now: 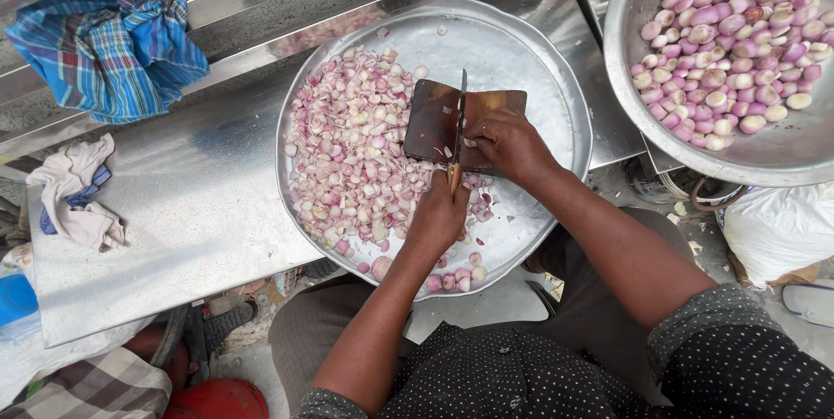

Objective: The person chops shallots on a small wooden block placed inside a large metal tray using a knife, occasionally picking up more shallots from a separate large metal bowl.

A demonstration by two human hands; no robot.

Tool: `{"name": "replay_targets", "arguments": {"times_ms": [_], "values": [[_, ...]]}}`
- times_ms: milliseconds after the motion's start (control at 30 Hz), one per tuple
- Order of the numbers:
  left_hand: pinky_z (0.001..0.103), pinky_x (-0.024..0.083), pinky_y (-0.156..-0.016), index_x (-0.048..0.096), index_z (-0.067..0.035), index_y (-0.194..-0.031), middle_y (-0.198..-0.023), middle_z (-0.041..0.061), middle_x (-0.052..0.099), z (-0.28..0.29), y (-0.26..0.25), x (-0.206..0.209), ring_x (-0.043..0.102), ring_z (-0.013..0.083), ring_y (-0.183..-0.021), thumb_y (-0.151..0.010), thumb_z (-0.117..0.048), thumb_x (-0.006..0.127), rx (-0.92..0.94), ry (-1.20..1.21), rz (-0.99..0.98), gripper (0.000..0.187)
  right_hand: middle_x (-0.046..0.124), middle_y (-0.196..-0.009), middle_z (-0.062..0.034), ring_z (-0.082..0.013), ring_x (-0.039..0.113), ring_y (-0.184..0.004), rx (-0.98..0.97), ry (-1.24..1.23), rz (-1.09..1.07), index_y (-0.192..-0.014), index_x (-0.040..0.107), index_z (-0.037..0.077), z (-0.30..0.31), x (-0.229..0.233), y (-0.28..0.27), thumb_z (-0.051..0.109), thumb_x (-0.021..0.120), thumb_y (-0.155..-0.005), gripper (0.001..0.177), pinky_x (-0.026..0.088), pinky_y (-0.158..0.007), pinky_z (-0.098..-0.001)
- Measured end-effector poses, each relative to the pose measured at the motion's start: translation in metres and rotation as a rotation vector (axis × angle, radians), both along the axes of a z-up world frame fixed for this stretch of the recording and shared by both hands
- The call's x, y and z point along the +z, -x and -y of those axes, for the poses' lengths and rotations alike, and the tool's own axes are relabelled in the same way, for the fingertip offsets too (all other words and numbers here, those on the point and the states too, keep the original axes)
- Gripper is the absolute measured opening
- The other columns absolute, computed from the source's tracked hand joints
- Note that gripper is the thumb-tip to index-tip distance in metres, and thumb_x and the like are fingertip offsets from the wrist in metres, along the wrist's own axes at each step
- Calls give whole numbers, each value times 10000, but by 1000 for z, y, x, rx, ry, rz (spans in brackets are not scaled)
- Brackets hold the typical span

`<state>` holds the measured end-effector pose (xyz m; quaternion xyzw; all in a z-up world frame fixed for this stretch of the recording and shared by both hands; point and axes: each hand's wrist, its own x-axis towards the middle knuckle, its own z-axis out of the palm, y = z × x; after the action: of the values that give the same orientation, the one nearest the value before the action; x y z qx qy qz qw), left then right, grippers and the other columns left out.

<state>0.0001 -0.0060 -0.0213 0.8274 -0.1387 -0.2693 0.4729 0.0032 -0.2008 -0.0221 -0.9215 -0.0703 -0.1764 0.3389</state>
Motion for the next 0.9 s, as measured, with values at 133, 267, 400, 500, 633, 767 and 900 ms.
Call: {"name": "replay_targets", "arguments": {"times_ms": [133, 267, 400, 500, 633, 767, 900], "values": [[496, 549, -542, 416, 38, -1079, -726, 323, 682, -3, -3, -14, 692, 401, -544, -1030, -225, 492, -105, -105, 79, 278, 721, -934, -63, -257, 680, -939, 18, -10, 31, -902, 750, 63, 5, -11, 0, 4, 767, -814, 107, 538, -900, -393], [505, 563, -546, 358, 69, -1129, -777, 347, 667, 1, -2, -17, 696, 415, -603, -1041, -204, 475, -191, -127, 81, 309, 692, -824, -72, -256, 671, -858, -45, -20, 1, -845, 777, 73, 5, -20, -5, -4, 789, -808, 86, 541, -870, -389], [460, 588, -459, 333, 87, -1125, -823, 316, 660, -2, -6, 5, 711, 372, -547, -1028, -211, 477, -165, -106, -156, 345, 694, -828, -69, -252, 676, -862, -23, -42, 30, -871, 786, 75, 6, -19, 0, -2, 791, -795, 109, 541, -835, -394], [416, 581, -423, 312, 72, -1167, -804, 284, 658, 2, -1, 5, 691, 299, -528, -1033, -207, 475, -186, -126, -187, 350, 704, -852, -65, -255, 679, -877, -29, -55, 18, -863, 771, 63, 3, -24, 8, -17, 782, -794, 106, 555, -842, -387], [397, 544, -412, 326, 73, -1186, -791, 254, 661, -2, -2, 11, 665, 267, -489, -1039, -212, 477, -195, -103, -229, 355, 718, -865, -67, -258, 687, -889, -5, -49, 52, -870, 777, 65, 5, -19, 1, -23, 781, -781, 125, 552, -843, -395], [377, 530, -391, 293, 59, -1221, -764, 221, 649, -2, 7, 15, 650, 232, -476, -1042, -216, 467, -193, -111, -294, 372, 713, -869, -67, -234, 688, -873, -77, -115, -36, -868, 768, 67, 2, -17, 2, 8, 787, -821, 77, 566, -818, -363], [361, 504, -371, 311, 54, -1212, -716, 195, 629, 0, 2, 26, 620, 207, -458, -1061, -245, 453, -170, -131, -307, 363, 721, -884, -54, -224, 696, -891, -43, -81, 13, -864, 764, 65, 4, -14, -3, -5, 775, -823, 81, 569, -848, -359]]}}
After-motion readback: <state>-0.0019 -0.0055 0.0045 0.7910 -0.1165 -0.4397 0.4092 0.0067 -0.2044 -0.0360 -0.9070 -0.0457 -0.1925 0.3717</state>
